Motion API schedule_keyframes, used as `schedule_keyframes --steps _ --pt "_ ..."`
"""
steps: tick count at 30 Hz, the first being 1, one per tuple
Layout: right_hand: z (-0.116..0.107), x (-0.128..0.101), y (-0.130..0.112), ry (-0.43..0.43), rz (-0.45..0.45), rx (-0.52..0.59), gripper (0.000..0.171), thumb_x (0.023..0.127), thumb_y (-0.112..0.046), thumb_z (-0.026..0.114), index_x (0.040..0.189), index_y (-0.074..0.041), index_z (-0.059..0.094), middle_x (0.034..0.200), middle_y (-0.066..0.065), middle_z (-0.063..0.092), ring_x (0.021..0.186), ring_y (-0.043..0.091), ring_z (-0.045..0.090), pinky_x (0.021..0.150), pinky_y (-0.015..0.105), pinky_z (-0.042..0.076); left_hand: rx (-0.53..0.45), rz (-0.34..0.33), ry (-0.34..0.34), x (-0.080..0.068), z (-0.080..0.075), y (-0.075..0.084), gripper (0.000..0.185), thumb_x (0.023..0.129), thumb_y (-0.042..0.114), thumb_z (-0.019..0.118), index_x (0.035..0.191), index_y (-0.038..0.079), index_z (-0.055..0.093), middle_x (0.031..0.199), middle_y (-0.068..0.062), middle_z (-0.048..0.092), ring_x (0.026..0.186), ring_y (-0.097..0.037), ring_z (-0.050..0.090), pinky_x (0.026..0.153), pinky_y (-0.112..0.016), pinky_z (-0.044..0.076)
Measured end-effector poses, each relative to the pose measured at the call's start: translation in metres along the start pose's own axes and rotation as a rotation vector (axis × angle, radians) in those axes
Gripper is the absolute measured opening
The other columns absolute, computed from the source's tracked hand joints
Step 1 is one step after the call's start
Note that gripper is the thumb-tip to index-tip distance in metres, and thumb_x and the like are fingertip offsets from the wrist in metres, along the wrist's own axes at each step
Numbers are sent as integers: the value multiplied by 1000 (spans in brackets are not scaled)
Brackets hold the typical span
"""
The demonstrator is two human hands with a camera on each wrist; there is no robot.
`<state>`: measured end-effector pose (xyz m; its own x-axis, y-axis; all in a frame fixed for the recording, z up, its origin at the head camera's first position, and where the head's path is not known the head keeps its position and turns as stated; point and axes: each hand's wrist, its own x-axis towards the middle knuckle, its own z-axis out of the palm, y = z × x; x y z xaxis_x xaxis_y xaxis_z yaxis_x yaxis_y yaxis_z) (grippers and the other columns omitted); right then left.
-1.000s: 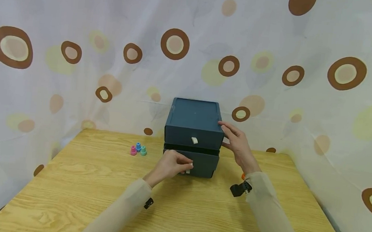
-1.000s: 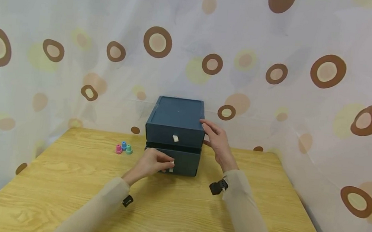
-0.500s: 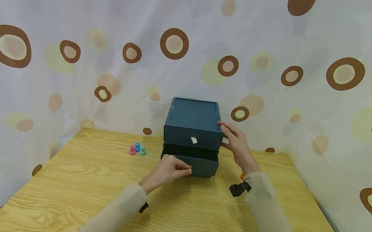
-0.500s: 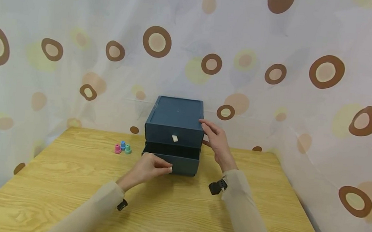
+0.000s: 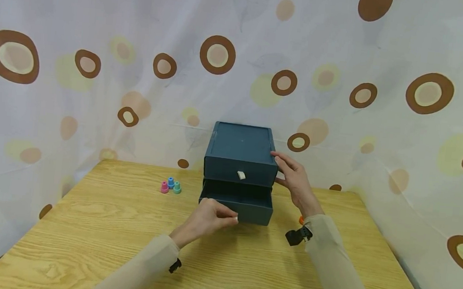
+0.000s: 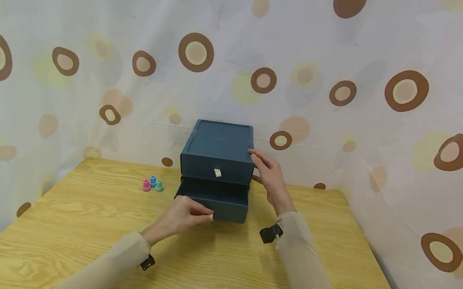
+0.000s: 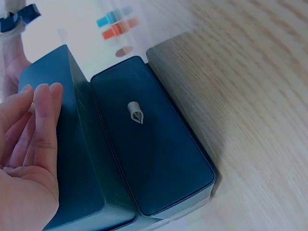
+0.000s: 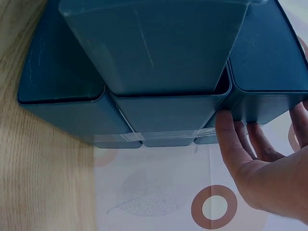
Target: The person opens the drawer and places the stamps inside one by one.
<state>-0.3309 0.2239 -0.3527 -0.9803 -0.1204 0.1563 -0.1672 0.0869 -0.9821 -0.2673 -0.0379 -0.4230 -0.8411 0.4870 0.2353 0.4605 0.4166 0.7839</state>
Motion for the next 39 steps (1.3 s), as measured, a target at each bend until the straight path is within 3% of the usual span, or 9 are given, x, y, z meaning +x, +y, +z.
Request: schedule_keyframes --steps 4,11,21,29,36,39 --pt "0 0 0 2 -5 3 51 103 -38 48 146 -12 46 160 7 30 143 33 34 109 55 39 -11 2 5 -2 1 0 18 90 21 72 103 11 79 93 -1 77 75 -24 72 60 -22 55" --pt "0 1 0 -5 -11 -10 51 103 -38 48 146 -11 46 159 8 31 143 34 34 109 56 38 32 35 41 -5 2 1 19 89 23 74 102 10 79 96 -1 77 79 -6 71 65 -19 56" --pt "1 1 0 -6 -9 -13 51 103 -39 48 146 -12 46 160 8 30 144 33 34 109 56 38 24 25 38 -13 5 3 19 88 23 74 101 10 80 95 -1 77 78 -2 69 66 -17 55" --pt "0 -1 0 1 -4 -2 51 103 -38 48 147 -12 46 160 8 30 143 33 34 109 55 39 -18 48 33 -18 7 7 18 88 20 75 101 9 79 93 -2 77 74 -10 71 61 -20 55" --pt "0 -1 0 0 -13 -5 52 103 -38 48 147 -11 46 160 8 29 144 34 34 109 55 38 -45 31 25 -22 7 9 18 88 19 74 101 8 79 92 -3 77 74 -26 73 59 -21 55" --pt "0 -1 1 -2 -15 -3 51 103 -38 48 147 -11 46 160 8 30 144 34 34 109 55 39 -38 40 28 -23 8 9 18 88 19 74 101 8 79 92 -3 77 74 -25 73 59 -20 55"
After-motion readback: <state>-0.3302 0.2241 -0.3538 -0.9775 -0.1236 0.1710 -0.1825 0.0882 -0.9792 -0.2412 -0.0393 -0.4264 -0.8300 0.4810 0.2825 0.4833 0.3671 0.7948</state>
